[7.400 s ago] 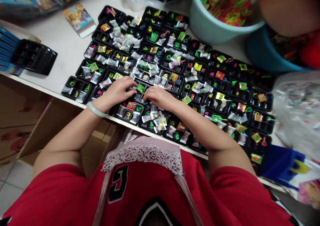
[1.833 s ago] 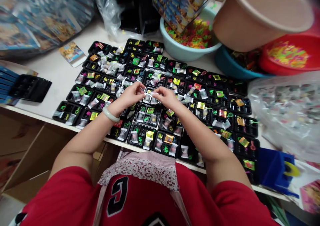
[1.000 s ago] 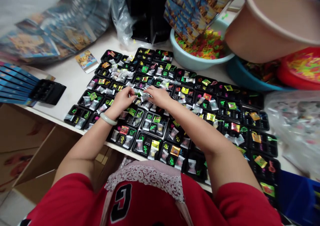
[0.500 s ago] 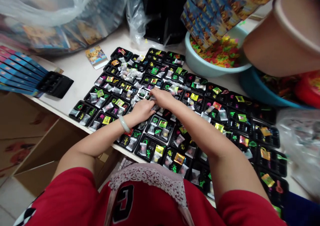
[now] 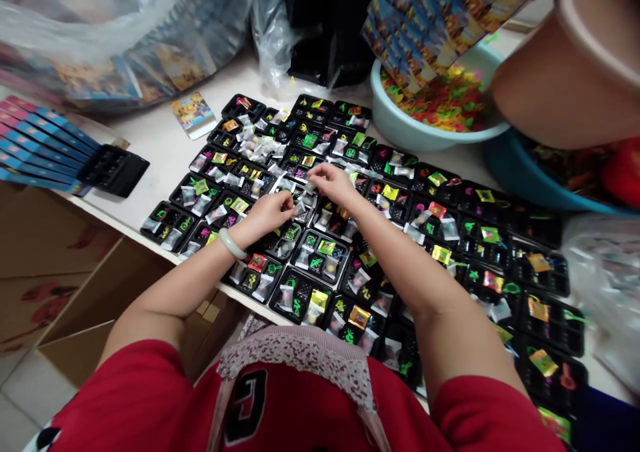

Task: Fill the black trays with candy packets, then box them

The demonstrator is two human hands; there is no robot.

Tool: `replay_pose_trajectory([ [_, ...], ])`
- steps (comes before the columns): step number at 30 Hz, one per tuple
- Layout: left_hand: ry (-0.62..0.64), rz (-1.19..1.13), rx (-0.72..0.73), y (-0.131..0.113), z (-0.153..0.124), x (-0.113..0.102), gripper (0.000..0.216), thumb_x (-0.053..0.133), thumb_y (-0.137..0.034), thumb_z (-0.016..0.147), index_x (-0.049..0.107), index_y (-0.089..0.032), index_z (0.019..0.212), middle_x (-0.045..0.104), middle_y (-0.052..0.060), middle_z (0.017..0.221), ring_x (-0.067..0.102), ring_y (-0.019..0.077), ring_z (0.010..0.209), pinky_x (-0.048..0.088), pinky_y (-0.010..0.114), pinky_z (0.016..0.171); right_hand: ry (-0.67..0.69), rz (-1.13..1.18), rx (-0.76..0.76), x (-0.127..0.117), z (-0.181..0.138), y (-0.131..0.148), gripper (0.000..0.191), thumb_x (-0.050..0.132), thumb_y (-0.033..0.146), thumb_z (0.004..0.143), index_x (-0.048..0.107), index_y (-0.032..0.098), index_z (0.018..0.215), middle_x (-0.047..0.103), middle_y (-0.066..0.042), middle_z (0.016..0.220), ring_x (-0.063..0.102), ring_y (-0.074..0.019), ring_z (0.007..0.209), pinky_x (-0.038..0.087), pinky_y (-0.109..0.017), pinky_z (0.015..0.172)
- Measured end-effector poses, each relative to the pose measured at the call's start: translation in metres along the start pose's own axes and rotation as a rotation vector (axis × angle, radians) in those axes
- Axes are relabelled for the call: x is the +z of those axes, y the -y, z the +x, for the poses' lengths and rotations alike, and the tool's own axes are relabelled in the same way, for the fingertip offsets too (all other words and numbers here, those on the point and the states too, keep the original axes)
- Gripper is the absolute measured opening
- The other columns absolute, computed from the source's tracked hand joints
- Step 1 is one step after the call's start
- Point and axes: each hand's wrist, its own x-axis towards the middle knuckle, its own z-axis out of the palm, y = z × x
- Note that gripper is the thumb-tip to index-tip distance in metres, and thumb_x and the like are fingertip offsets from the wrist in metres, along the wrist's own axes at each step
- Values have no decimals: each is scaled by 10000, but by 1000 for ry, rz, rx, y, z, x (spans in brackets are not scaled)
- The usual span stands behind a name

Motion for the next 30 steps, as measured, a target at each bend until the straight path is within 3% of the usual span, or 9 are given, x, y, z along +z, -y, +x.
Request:
replay_pose_trajectory([
  [3, -35, 17, 25, -3, 0, -9, 155, 740, -245, 814, 604, -190, 765, 643, -15, 736, 554, 155, 694, 376, 267, 666, -128, 360, 158, -7, 0, 5, 153, 699, 253, 763, 651, 205, 900, 615, 69, 738, 435, -71, 534, 363, -219, 538],
  [5, -124, -20, 40, 0, -1, -20, 163, 736, -269, 831, 611, -185, 768, 647, -8, 758, 559, 153, 710, 396, 269, 684, -169, 550, 259, -15, -1, 9, 193, 719, 198, 738, 642, 210, 914, 596, 87, 708, 422, -54, 513, 314, -188, 482],
  [9, -321, -70, -20, 23, -6, -50, 183, 725, -345, 831, 645, -182, 841, 642, -3, 774, 549, 153, 705, 418, 268, 673, -97, 798, 469, -30, -8, 14, 204, 771, 181, 769, 595, 217, 865, 537, 103, 621, 487, -49, 514, 406, -150, 482],
  [13, -165, 3, -62, 42, -15, -56, 248, 759, -394, 772, 656, -188, 865, 642, -3, 766, 548, 163, 692, 410, 278, 661, -24, 847, 512, -30, -17, 18, 318, 865, 202, 759, 550, 220, 800, 526, 98, 599, 482, -49, 486, 424, -140, 440],
  [19, -56, 171, -78, 42, -15, -40, 243, 756, -362, 740, 598, -209, 844, 659, 17, 815, 574, 190, 738, 406, 289, 666, -50, 950, 469, -20, -20, 19, 214, 781, 197, 843, 570, 215, 808, 514, 90, 627, 469, -36, 519, 400, -109, 461],
  [22, -22, 222, -86, 38, -15, -40, 137, 671, -311, 776, 606, -210, 843, 667, 27, 811, 587, 200, 743, 424, 296, 683, -94, 712, 401, -18, -21, 9, 175, 771, 252, 839, 601, 212, 838, 533, 84, 651, 436, -54, 522, 341, -156, 462],
  [25, -40, 251, -80, 35, -19, -44, 56, 587, -247, 781, 619, -209, 805, 675, 41, 804, 602, 210, 757, 445, 305, 712, -67, 208, 197, -15, -25, 2, 117, 762, 234, 819, 651, 198, 837, 615, 45, 714, 533, -110, 646, 442, -236, 622],
  [28, -151, 186, -91, 33, -24, -54, 40, 581, -240, 760, 608, -211, 756, 669, 40, 777, 617, 214, 771, 481, 313, 750, 16, -303, -24, -9, -31, 4, 81, 736, 215, 846, 702, 193, 916, 721, -38, 933, 648, -199, 901, 487, -322, 834],
  [30, -270, 53, -122, 32, -25, -62, 37, 603, -243, 742, 591, -208, 740, 677, 38, 783, 635, 211, 791, 514, 322, 783, 110, -564, -88, -3, -35, 9, 144, 714, 207, 875, 714, 199, 1019, 736, -84, 1095, 667, -243, 1017, 482, -338, 870],
])
